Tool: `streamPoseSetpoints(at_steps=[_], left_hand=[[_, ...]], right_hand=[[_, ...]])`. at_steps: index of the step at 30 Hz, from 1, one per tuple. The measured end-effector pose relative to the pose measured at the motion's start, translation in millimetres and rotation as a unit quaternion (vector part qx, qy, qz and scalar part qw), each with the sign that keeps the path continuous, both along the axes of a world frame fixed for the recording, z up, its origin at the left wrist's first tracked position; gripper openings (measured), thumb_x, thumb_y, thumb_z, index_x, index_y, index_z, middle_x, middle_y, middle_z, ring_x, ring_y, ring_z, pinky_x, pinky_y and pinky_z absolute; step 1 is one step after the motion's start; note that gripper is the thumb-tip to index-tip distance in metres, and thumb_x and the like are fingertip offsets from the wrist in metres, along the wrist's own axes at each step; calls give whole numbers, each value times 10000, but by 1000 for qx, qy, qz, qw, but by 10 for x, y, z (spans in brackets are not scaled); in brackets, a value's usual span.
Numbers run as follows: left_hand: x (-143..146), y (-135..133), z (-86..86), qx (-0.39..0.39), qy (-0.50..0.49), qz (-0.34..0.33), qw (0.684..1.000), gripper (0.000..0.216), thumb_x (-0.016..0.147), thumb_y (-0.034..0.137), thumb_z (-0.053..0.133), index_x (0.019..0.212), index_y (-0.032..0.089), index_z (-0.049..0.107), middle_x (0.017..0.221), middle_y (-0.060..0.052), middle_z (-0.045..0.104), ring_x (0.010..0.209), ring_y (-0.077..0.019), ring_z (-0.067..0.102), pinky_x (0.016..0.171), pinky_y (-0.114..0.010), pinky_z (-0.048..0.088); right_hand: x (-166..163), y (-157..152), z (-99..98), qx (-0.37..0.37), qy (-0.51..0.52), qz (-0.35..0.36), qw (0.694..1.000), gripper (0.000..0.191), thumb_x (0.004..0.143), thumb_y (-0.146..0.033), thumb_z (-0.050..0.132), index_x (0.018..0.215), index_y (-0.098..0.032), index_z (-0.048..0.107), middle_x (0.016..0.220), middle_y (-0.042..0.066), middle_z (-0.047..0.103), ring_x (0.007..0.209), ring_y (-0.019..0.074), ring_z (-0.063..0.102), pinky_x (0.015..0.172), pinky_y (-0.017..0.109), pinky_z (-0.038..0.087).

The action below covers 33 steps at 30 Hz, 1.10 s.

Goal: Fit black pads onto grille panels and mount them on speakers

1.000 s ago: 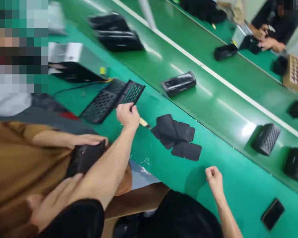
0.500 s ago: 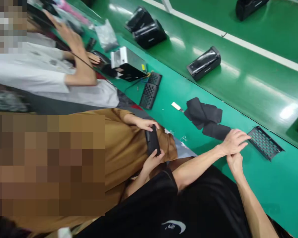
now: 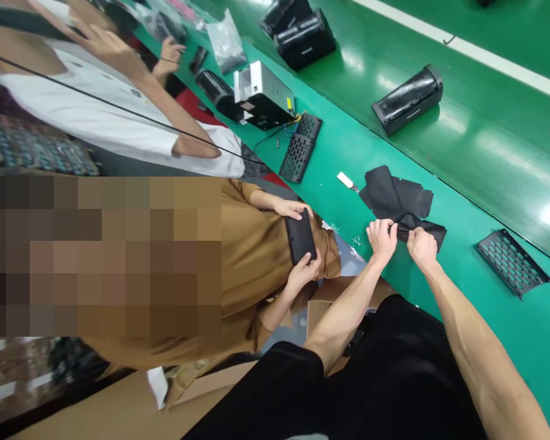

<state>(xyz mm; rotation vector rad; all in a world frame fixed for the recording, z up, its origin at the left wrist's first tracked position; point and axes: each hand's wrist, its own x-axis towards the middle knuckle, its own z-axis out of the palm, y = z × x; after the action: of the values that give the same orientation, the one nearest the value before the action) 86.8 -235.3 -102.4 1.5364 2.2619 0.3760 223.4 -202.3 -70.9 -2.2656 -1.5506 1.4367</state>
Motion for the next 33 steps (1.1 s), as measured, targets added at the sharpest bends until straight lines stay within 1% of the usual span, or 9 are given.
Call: streamPoseSetpoints(at_steps=[5, 10, 16, 21, 23, 26, 28, 31, 33], left_hand=[[-15, 8, -20, -14, 12, -3, 1000, 196, 1094, 376, 569, 1092, 231, 701, 1140, -110, 716, 1118, -297, 579, 968, -415, 384], [21, 62, 22, -15, 6, 10, 1000, 174, 1067, 380, 604, 1071, 236, 702, 1129, -118, 716, 1128, -314, 581, 992, -432, 394], [-3, 162, 163, 4, -53, 31, 998, 116, 990, 326, 645, 1028, 220, 678, 1134, -159, 700, 1195, -368, 578, 1086, -526, 398], [446, 212, 448, 9, -179, -3, 984, 322, 999, 394, 618, 1255, 198, 632, 1228, -167, 699, 1161, -306, 645, 1063, -478, 502], [830, 117, 632, -61, -375, -68, 923, 419, 1006, 529, 630, 1290, 221, 645, 1173, -130, 742, 1057, -253, 699, 988, -411, 548], [1399, -58, 871, -216, -665, -138, 702, 624, 923, 729, 683, 1244, 195, 711, 1141, -149, 771, 1062, -263, 729, 990, -413, 548], [1642, -114, 984, -246, -718, -145, 635, 665, 850, 753, 762, 1147, 157, 751, 1066, -145, 783, 993, -256, 738, 950, -388, 554], [1752, -54, 1120, -202, -661, -171, 702, 531, 839, 645, 828, 1019, 149, 764, 951, -79, 777, 865, -204, 700, 850, -320, 543], [1737, 66, 1197, -186, -582, -264, 746, 383, 917, 545, 763, 1002, 171, 767, 894, -32, 756, 796, -172, 661, 787, -282, 511]], right_hand=[[390, -127, 120, 51, 93, -114, 988, 369, 1004, -536, 681, 848, -203, 704, 760, 32, 725, 728, 221, 685, 759, 364, 552], [1382, -465, 623, 154, 179, -304, 923, 373, 883, -606, 709, 853, -242, 631, 646, -29, 627, 547, 162, 533, 532, 271, 411], [2360, -978, 1138, 256, 258, -436, 823, 427, 721, -571, 898, 785, -246, 629, 826, -23, 694, 788, 175, 651, 753, 314, 560], [2412, -1300, 1287, 245, 317, -477, 783, 329, 777, -539, 873, 818, -259, 705, 831, 5, 708, 807, 211, 663, 834, 380, 581], [2301, -1347, 1322, 222, 356, -479, 771, 301, 804, -546, 837, 873, -273, 729, 900, 30, 742, 851, 248, 691, 851, 431, 591], [2129, -1371, 1325, 174, 424, -472, 753, 309, 821, -555, 804, 987, -299, 758, 977, 47, 769, 904, 279, 715, 892, 484, 593], [2073, -1387, 1280, 151, 438, -468, 753, 310, 802, -563, 815, 958, -305, 745, 929, 33, 761, 857, 265, 708, 888, 477, 593], [2105, -1422, 1176, 136, 419, -470, 765, 352, 789, -619, 811, 845, -296, 684, 850, 26, 737, 816, 268, 702, 857, 481, 596], [2169, -1429, 1109, 120, 409, -470, 773, 463, 820, -761, 723, 896, -308, 676, 904, 48, 755, 895, 305, 728, 857, 517, 601]])
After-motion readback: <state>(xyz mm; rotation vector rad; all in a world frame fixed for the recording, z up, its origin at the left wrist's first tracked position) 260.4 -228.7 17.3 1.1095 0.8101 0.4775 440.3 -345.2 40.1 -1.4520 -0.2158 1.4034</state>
